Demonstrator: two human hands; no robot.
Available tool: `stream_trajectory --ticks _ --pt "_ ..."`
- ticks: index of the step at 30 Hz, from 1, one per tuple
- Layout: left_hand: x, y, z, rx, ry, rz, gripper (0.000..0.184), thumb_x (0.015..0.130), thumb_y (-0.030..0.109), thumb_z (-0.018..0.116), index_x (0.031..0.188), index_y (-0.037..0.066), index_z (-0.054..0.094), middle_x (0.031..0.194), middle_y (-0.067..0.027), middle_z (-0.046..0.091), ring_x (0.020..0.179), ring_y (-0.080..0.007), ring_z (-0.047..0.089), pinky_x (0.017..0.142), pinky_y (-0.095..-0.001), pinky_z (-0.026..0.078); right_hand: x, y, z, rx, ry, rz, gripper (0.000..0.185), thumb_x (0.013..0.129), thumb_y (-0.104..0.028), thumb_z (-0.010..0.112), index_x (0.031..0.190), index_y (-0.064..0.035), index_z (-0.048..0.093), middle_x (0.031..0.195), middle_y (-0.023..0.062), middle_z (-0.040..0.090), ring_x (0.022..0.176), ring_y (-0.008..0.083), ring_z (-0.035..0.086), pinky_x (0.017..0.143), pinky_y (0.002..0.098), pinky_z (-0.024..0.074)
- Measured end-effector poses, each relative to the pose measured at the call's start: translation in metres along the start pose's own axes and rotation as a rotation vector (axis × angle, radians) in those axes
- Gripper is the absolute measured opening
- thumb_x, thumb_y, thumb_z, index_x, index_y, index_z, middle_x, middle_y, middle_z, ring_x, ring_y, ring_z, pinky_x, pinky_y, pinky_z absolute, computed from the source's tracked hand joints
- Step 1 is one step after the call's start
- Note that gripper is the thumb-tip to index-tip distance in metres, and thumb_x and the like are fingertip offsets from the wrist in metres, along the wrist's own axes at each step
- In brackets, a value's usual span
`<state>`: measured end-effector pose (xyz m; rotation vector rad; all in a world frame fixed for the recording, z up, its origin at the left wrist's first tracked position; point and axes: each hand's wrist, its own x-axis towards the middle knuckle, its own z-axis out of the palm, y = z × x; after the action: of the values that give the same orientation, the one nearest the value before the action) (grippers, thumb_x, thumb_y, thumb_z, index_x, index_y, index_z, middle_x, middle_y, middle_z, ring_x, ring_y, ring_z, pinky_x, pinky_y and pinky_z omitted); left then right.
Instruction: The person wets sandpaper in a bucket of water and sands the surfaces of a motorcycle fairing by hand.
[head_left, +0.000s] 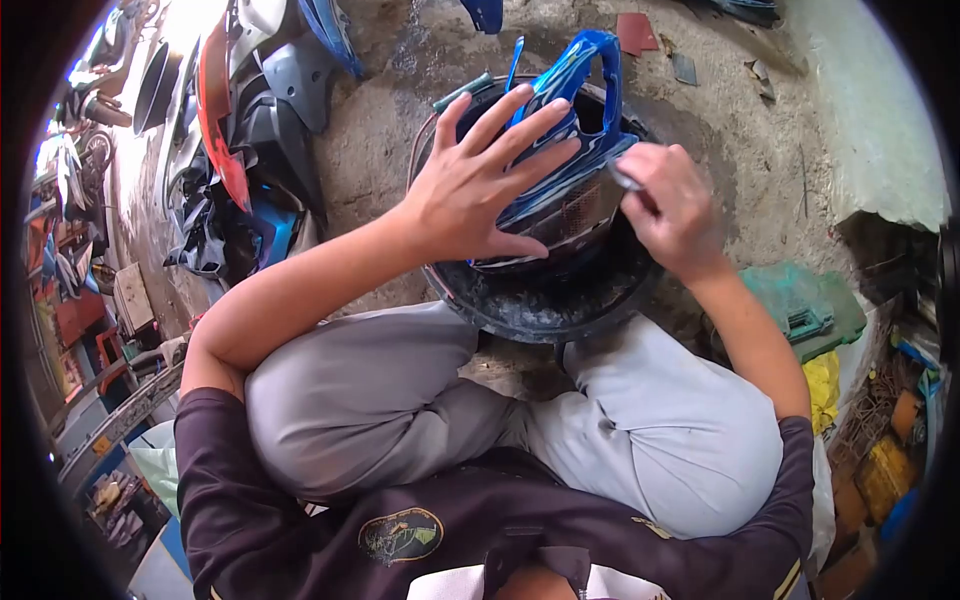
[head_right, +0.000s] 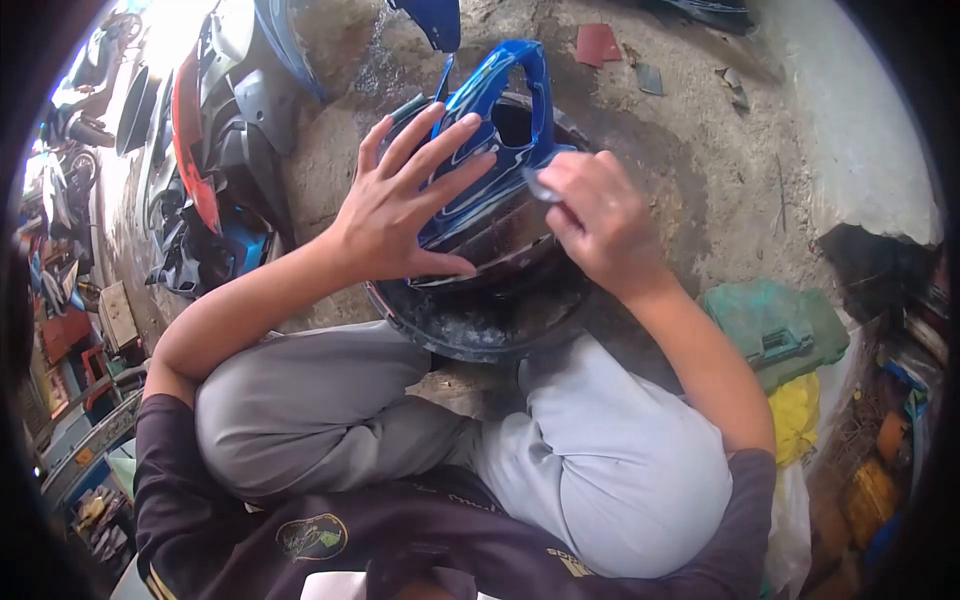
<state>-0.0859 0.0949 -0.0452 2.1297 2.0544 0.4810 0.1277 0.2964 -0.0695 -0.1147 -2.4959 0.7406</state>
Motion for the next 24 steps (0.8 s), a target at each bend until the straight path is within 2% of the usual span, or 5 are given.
stream_trajectory --ticks 6,9,12,17,24 --pt "-0.023 0.004 0.021 0.076 0.003 -0.011 0.106 0.073 0.065 0.086 0.161 0.017 0.051 0.174 -0.0070 0.037 0.163 -0.0360 0.027 0.127 -0.0648 0.015 0.000 -0.005 0.016 -0.132 -0.210 -0.306 0.039 0.074 -0.005 0.078 0.113 -0.0038 0.072 0.119 0.0107 0.069 0.109 0.0330 0.066 0.093 0.0472 0.0542" --pt "-0.024 0.001 0.026 0.033 0.032 0.012 0.104 0.074 0.062 0.086 0.161 0.015 0.051 0.175 -0.0066 0.036 0.164 -0.0364 0.025 0.128 -0.0645 0.014 0.000 0.009 0.015 -0.151 -0.128 -0.172 0.038 0.076 -0.006 0.076 0.113 -0.0038 0.072 0.117 0.0109 0.070 0.109 0.0327 0.067 0.093 0.0472 0.0544" --pt "-0.023 0.001 0.027 0.033 0.034 0.016 0.104 0.074 0.061 0.086 0.161 0.015 0.051 0.175 -0.0070 0.036 0.164 -0.0374 0.025 0.129 -0.0640 0.014 0.000 0.006 0.017 -0.138 -0.102 -0.226 0.035 0.076 -0.003 0.073 0.112 -0.0030 0.073 0.116 0.0114 0.071 0.108 0.0324 0.068 0.092 0.0469 0.0549" --pt "-0.022 0.000 0.027 0.055 0.033 0.029 0.104 0.075 0.062 0.085 0.160 0.014 0.051 0.174 -0.0075 0.037 0.163 -0.0383 0.026 0.130 -0.0640 0.014 -0.004 0.012 0.022 -0.195 -0.055 -0.115 0.026 0.081 -0.004 0.071 0.107 -0.0001 0.072 0.111 0.0138 0.073 0.107 0.0331 0.070 0.094 0.0472 0.0561" --pt "-0.021 -0.001 0.028 0.045 0.060 0.054 0.102 0.075 0.061 0.084 0.159 0.013 0.052 0.172 -0.0083 0.039 0.162 -0.0387 0.028 0.130 -0.0639 0.016 -0.007 -0.006 0.031 -0.082 -0.070 -0.302 0.023 0.081 -0.004 0.072 0.104 -0.0020 0.075 0.111 0.0151 0.075 0.108 0.0334 0.073 0.097 0.0461 0.0599"
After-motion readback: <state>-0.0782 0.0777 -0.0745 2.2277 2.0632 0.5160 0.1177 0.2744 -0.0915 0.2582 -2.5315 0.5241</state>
